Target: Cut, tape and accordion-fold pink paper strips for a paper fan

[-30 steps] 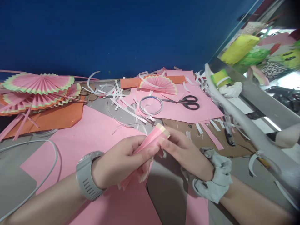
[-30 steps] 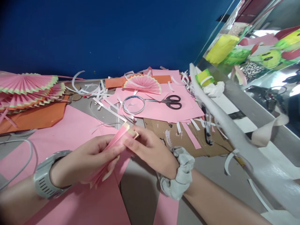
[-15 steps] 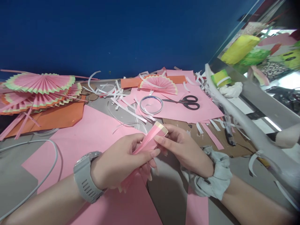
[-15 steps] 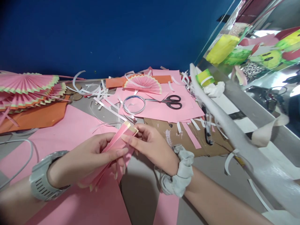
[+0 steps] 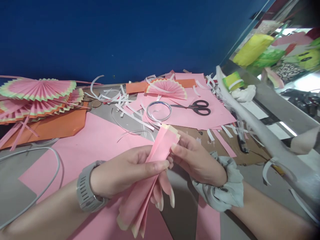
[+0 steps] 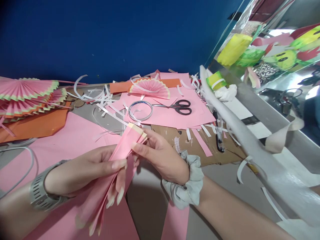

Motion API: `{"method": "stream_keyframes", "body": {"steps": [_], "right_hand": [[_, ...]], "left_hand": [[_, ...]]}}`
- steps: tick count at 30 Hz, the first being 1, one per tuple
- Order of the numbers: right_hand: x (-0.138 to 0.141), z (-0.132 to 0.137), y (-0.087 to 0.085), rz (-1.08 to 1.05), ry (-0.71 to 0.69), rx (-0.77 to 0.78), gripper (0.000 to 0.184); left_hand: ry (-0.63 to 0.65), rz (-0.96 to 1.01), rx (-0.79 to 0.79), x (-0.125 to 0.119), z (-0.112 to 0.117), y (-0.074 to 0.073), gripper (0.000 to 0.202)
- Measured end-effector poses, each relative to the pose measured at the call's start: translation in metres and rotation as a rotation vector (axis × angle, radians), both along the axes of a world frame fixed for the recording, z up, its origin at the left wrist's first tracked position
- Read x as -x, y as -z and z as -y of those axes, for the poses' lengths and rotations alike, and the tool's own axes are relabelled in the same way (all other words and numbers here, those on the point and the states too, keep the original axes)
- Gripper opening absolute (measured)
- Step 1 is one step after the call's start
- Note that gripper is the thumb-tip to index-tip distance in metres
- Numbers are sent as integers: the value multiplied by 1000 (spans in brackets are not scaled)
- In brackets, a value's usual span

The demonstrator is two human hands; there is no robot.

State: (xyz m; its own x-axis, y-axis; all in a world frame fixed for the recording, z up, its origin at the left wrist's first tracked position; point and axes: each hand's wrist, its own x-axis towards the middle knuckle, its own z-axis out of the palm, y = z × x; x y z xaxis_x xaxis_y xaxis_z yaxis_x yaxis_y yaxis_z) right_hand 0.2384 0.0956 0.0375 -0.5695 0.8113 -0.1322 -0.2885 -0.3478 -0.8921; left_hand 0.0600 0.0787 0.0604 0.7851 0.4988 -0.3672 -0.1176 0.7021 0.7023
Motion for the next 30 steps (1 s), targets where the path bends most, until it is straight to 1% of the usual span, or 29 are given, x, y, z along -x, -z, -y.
{"method": "stream_keyframes", "body": {"steps": [1, 3, 5, 7, 9, 14, 19, 21, 23, 25, 27, 30], "right_hand": [[0, 0, -1, -21, -15, -12, 21], [-1, 0, -1, -46, -32, -45, 23], [-3, 0, 0, -43, -25, -66, 26], [-4, 0, 1, -34, -7, -76, 26], [-5, 1, 2, -42, -1, -85, 24], [-4, 3, 4, -71, 30, -62, 24], [-2, 2, 2, -62, 48, -56, 25], [0, 2, 1, -21, 67, -52, 24], [2, 2, -1, 34, 89, -58, 22], [3, 3, -3, 127, 97, -104, 20], [4, 4, -4, 230, 97, -160, 21], [4, 3, -4, 279, 86, -169, 23]], "left_hand": [[1, 38, 36, 1, 1, 1, 27], [-38, 96, 121, 1, 3, 4, 27], [-83, 131, 202, 1, 5, 7, 33], [-112, 133, 227, -1, 6, 8, 39], [-107, 101, 197, -4, 7, 7, 39], [-71, -58, 80, -11, 9, 4, 39], [-163, -201, -96, -14, 12, 3, 34], [-166, -253, -126, -14, 12, 2, 31], [-156, -311, -160, -13, 11, 1, 32], [-150, -362, -221, -12, 10, 0, 35], [-165, -411, -276, -12, 10, 0, 37], [-199, -471, -302, -11, 10, 2, 37]]}}
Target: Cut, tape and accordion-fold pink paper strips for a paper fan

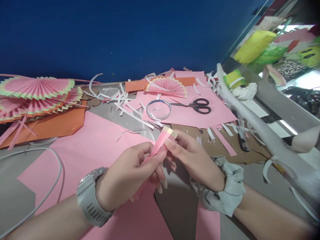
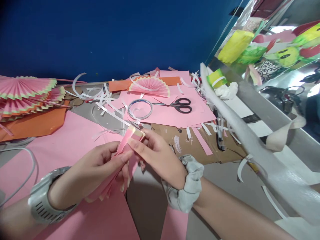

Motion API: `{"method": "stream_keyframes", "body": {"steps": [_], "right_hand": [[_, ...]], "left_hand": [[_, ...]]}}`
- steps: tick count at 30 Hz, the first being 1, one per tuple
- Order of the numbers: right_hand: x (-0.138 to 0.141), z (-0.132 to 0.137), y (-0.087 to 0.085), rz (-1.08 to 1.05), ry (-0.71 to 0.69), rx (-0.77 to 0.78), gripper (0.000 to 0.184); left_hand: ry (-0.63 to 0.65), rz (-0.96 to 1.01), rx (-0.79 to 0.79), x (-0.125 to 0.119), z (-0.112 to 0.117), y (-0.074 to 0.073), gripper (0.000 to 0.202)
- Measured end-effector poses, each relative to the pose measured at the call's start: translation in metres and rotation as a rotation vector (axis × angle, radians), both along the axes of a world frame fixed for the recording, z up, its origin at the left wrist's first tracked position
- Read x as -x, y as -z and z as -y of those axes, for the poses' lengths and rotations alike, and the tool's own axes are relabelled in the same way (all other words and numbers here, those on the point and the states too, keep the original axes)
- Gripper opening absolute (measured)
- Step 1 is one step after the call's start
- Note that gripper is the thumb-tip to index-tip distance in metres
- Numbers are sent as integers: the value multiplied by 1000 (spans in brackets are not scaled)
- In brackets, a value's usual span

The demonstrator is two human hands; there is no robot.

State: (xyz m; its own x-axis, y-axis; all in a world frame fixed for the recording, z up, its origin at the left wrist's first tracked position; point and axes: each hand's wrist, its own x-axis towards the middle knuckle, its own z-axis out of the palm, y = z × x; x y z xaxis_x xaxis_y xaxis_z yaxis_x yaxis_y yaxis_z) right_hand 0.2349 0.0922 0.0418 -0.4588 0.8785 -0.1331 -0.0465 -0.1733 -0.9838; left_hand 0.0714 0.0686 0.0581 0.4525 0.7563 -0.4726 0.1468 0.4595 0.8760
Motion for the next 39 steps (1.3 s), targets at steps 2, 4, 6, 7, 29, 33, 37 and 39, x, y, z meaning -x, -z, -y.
{"method": "stream_keyframes", "body": {"steps": [2, 4, 6, 7, 29, 33, 37, 39], "right_hand": [[0, 0, 1, -1, 9, -1, 22], [-1, 0, 2, 38, 26, -34, 21], [-1, 2, 2, 132, 46, -88, 18], [-1, 2, 2, 187, 55, -119, 17], [-9, -15, 6, -9, 208, -1, 22], [-7, -13, 6, 21, 100, -23, 18], [-9, -18, 7, -62, 256, -10, 22], [-9, -20, 8, -100, 323, -9, 22]], "left_hand": [[-3, -30, -7, 0, 1, 2, 37], [8, -50, -8, 1, 2, 3, 35], [16, -65, -18, 1, 3, 4, 33], [19, -67, -23, 1, 4, 5, 33], [28, 95, 124, 5, -10, 8, 33], [31, 150, 76, 7, -14, 10, 29], [1, 175, 89, 8, -15, 12, 32], [-2, 171, 82, 8, -16, 13, 33]]}}
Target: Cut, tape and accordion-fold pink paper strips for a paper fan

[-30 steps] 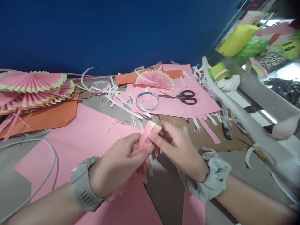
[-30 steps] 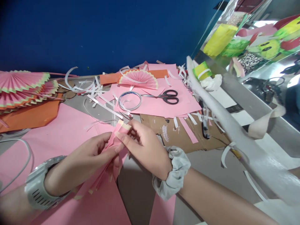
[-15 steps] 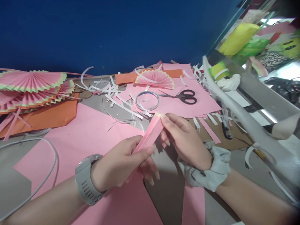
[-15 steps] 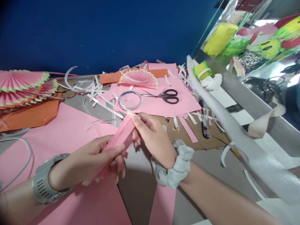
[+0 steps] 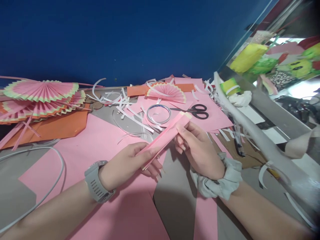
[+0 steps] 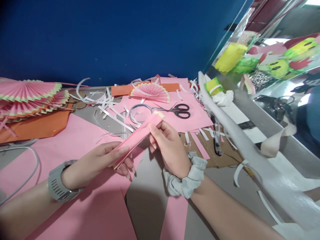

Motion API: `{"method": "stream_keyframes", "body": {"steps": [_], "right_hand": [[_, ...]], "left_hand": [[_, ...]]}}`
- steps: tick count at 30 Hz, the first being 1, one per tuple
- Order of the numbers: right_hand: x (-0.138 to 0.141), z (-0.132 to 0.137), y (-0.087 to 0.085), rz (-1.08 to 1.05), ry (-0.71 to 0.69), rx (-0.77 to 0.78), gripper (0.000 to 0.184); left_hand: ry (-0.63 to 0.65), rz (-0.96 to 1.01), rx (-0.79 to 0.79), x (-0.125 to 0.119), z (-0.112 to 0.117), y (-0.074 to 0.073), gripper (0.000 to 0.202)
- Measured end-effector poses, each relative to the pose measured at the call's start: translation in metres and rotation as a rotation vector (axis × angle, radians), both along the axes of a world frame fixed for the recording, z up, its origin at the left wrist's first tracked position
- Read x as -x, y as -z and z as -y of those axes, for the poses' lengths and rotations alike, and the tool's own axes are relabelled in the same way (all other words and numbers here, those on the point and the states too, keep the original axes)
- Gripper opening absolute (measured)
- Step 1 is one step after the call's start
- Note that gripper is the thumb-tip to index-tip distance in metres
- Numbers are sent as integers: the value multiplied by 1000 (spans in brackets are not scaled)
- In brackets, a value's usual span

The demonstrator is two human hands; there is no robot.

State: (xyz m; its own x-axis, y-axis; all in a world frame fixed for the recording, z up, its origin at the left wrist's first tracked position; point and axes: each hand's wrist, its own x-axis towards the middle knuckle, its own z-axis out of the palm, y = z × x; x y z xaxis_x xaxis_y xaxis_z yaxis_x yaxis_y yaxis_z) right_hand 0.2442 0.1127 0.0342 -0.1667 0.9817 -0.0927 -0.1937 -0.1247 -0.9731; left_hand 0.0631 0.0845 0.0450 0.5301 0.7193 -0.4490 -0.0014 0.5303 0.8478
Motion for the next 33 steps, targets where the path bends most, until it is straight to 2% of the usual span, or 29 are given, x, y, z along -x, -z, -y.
{"method": "stream_keyframes", "body": {"steps": [3, 7, 10, 15, 20, 23, 29, 33], "right_hand": [[1, 1, 2, -11, -14, 46, 22], [6, 9, 3, 70, -202, 106, 29], [7, 13, -1, 153, -268, 67, 32], [6, 11, -9, 281, -251, -25, 42], [5, 13, -4, 228, -293, 42, 37], [4, 14, -3, 306, -333, 44, 37], [4, 13, -5, 403, -277, 14, 37], [6, 15, -3, 381, -266, 23, 34]], "left_hand": [[-9, -4, -35, 0, 1, 2, 34], [-14, -8, -93, -3, 5, 4, 28], [-21, -18, -124, -4, 6, 3, 30], [-57, -96, -164, -4, 4, -1, 32], [-61, -112, -190, -4, 5, -1, 29], [-55, -117, -165, -5, 5, 0, 29], [-68, -125, -156, -6, 5, 0, 26], [-77, -121, -156, -6, 6, 1, 26]]}}
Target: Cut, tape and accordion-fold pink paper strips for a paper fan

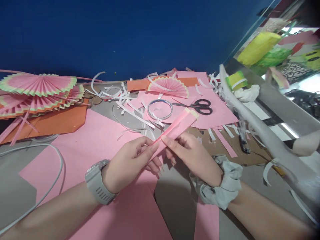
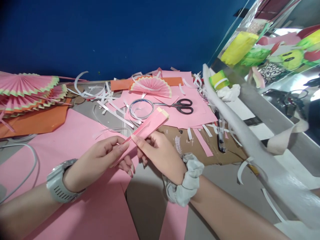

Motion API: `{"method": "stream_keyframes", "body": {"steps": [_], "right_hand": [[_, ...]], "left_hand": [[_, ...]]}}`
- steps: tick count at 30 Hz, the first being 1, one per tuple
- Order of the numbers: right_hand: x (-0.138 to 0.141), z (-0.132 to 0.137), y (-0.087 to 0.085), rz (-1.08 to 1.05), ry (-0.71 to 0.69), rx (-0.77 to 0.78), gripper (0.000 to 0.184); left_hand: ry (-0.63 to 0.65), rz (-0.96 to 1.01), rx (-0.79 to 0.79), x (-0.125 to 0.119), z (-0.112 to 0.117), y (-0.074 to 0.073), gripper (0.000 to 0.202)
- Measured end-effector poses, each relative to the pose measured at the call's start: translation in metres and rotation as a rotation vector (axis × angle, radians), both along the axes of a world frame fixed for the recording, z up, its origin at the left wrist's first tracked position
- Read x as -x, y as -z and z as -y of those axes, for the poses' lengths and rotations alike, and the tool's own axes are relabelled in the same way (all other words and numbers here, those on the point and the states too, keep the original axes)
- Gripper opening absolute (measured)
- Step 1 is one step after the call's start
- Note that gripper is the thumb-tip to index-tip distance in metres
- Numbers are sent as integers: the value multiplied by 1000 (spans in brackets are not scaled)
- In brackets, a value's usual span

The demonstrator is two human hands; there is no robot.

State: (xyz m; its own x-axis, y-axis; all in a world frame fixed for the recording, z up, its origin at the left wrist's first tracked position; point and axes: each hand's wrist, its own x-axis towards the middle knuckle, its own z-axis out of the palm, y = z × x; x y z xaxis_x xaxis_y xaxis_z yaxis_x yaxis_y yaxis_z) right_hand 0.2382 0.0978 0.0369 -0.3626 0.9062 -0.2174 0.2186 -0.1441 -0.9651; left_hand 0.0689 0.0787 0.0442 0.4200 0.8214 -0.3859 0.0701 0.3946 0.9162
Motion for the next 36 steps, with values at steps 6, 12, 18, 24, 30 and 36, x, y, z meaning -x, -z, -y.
{"method": "stream_keyframes", "body": {"steps": [6, 12, 18, 24, 30, 36], "right_hand": [[0, 1, 0, -44, -41, 38, 29], [-1, 0, -3, -64, 89, -85, 27], [3, 3, -1, -74, -14, 23, 31], [2, 4, 0, -63, 44, -26, 37], [4, 8, 5, -101, 40, -34, 28], [7, 9, 5, -158, 76, -19, 33]], "left_hand": [[23, 63, -6, 2, 0, 3, 23], [-39, 55, 20, 3, -2, 2, 26], [-52, 66, -9, 0, -1, 1, 19], [-83, 203, 49, 1, -2, 7, 17], [-97, 252, 41, 2, -2, 10, 15], [-142, 292, 31, 2, -1, 7, 11]]}}
